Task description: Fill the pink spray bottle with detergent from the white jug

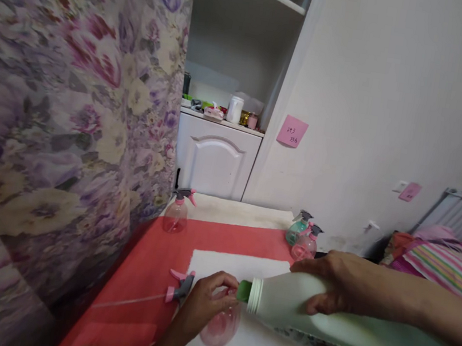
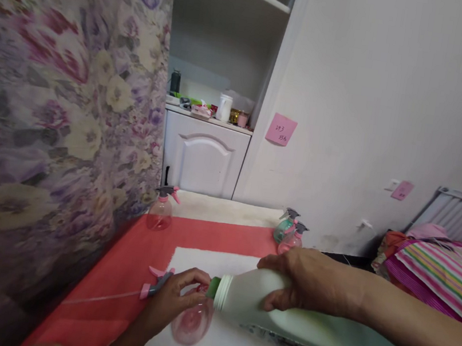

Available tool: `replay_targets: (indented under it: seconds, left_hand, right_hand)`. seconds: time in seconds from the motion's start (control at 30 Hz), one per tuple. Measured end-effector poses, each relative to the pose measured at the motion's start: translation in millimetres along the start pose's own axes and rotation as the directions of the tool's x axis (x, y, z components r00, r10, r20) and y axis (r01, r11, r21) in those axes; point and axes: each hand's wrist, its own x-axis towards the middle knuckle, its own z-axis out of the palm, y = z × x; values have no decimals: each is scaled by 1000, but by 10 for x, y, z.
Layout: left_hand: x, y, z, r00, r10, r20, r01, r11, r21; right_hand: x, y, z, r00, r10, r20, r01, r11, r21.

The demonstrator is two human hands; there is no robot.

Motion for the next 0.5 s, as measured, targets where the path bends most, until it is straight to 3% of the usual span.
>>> replay_targets:
  seconds: [0.5]
  left_hand:
    - [0,6,0,1000,-6,4,6,999,-32]
  right_hand:
    - [6,14,4,1000,-6,-16,5,1000,-25]
